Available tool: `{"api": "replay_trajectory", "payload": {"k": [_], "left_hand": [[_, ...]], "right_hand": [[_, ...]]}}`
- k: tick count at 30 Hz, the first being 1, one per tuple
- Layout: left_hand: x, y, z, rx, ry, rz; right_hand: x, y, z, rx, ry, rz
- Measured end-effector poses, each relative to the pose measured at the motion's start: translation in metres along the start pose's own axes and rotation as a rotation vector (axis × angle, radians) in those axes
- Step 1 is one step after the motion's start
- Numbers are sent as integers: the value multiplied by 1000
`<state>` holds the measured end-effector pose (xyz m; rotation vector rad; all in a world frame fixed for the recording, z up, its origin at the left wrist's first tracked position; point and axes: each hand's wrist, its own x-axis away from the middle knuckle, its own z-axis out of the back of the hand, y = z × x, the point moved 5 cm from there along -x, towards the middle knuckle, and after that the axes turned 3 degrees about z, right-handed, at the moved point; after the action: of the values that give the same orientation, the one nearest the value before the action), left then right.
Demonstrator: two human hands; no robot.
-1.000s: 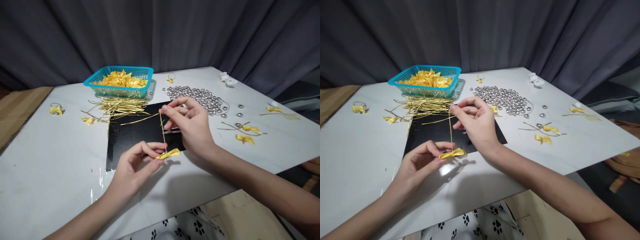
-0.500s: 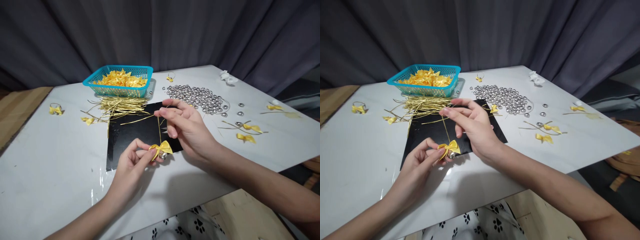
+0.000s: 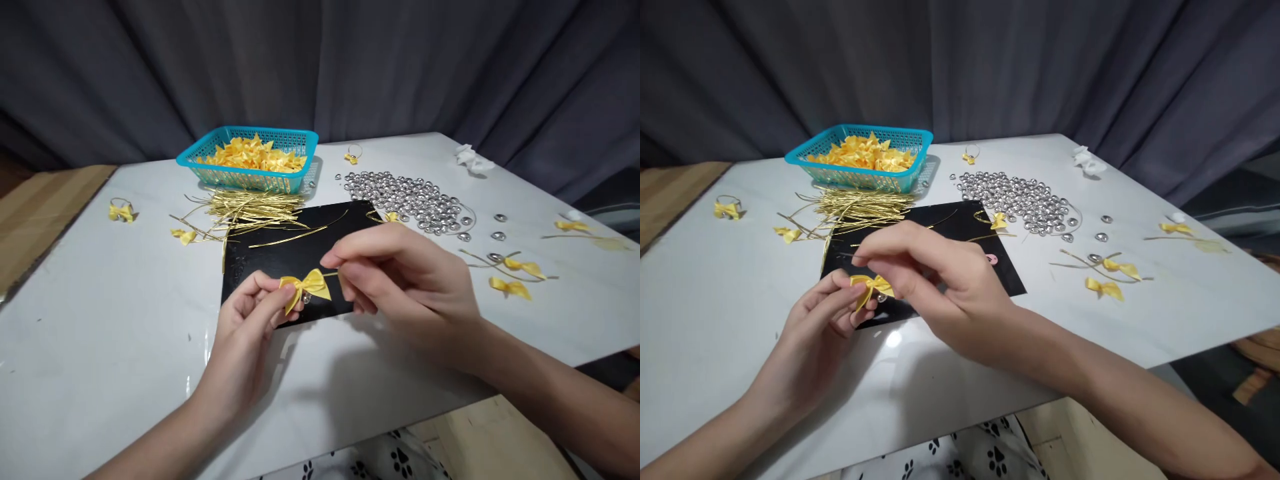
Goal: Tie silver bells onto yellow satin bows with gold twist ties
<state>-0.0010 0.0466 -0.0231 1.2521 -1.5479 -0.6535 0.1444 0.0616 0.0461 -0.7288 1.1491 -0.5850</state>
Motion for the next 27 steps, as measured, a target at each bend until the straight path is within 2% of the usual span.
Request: {"api": "replay_trajectory", "payload": {"k": [3, 6, 9, 17, 20, 22, 27], "left_hand": [[-3, 3, 5, 32, 70, 10], [-5, 6, 9, 29, 102, 31], [-6, 7, 8, -31, 69, 12], [-5, 6, 4, -130, -58, -111], [-4, 9, 2, -62, -95, -96], [-4, 10, 3, -26, -74, -74], [-6, 9, 6, -39, 27, -90]], "right_hand": [[-1, -2, 2, -31, 19, -52], [-2, 3, 8, -163, 58, -126], [-3, 8, 15, -295, 91, -179], [-8, 11, 18, -445, 79, -282], [-7, 18, 11, -402, -19, -377], [-6, 23, 7, -333, -69, -423], [-7, 20, 3, -107, -54, -333]]}}
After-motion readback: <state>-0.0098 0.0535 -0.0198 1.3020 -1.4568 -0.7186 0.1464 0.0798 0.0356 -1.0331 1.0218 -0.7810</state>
